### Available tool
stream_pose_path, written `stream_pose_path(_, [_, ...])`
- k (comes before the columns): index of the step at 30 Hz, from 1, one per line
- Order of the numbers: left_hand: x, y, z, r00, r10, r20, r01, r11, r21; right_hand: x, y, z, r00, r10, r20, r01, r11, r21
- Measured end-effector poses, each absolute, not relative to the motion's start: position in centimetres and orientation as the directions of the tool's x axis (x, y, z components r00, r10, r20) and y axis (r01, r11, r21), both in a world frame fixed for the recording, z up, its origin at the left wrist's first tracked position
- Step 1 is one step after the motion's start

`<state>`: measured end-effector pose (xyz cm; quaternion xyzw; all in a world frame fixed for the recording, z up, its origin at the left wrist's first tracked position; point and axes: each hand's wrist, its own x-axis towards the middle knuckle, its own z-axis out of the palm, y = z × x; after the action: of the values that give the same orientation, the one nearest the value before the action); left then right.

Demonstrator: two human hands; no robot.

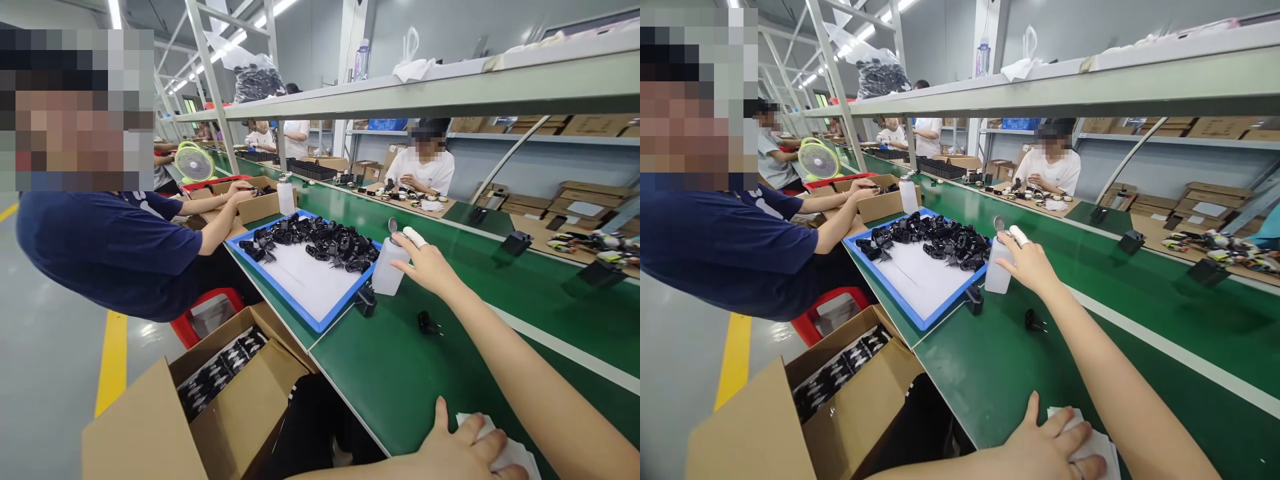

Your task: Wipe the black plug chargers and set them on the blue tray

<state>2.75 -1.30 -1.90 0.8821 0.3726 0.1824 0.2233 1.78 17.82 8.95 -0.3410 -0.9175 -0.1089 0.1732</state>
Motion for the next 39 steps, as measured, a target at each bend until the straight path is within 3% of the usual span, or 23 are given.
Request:
stream_pose_path(8, [3.0,-1.2,-1.6,0.616,0.777,0.132,0.634,-0.587,0.504,1.7,17.5,9.1,-0.711,0.608,0.355,0.679,0.724,0.12])
stream_pose_path(13, [2.7,-1.9,-1.8,0.463,0.825,0.323,0.719,-0.563,0.408,1.5,17.7,9.0,-0.705,0.625,0.335,0.69,0.714,0.12])
stream_pose_path(16, [0.0,-2.5,-1.6,0.377,0.853,0.36,0.732,-0.513,0.449,2.2,17.0,10.0,-0.666,0.645,0.375,0.711,0.701,0.057])
stream_pose_path(19, [-4.4,-2.2,-1.1,0.204,0.94,0.272,0.79,-0.322,0.521,4.6,14.7,11.2,-0.551,0.707,0.443,0.745,0.656,-0.12])
stream_pose_path(21, [-7.0,-1.5,-0.9,0.065,0.976,0.206,0.827,-0.169,0.536,7.2,12.4,11.1,-0.52,0.793,0.318,0.765,0.598,-0.241])
stream_pose_path(24, [-9.3,-0.4,-1.0,-0.01,0.987,0.161,0.844,-0.078,0.53,11.3,8.8,8.8,-0.477,0.871,-0.117,0.846,0.419,-0.33])
stream_pose_path(27, [-9.6,0.1,-1.5,-0.013,0.985,0.175,0.88,-0.072,0.469,13.7,6.2,5.6,-0.347,0.84,-0.418,0.928,0.244,-0.28])
stream_pose_path(30, [-9.2,0.0,-1.9,-0.01,0.979,0.202,0.906,-0.076,0.415,14.0,5.0,3.8,-0.292,0.808,-0.511,0.956,0.228,-0.185])
stream_pose_path(33, [-9.2,-0.1,-2.1,-0.015,0.978,0.208,0.909,-0.074,0.411,13.3,5.3,4.5,-0.423,0.752,-0.506,0.906,0.346,-0.242])
stream_pose_path(36, [-9.3,0.0,-2.1,-0.017,0.977,0.214,0.907,-0.075,0.415,12.2,7.8,7.2,-0.581,0.737,-0.345,0.78,0.383,-0.494])
stream_pose_path(37, [-9.4,0.0,-2.1,-0.016,0.976,0.216,0.905,-0.077,0.418,11.6,9.1,8.4,-0.561,0.786,-0.262,0.747,0.343,-0.569])
stream_pose_path(39, [-9.4,0.1,-2.0,-0.018,0.977,0.214,0.902,-0.077,0.425,9.9,12.2,10.7,-0.363,0.929,-0.068,0.709,0.228,-0.667])
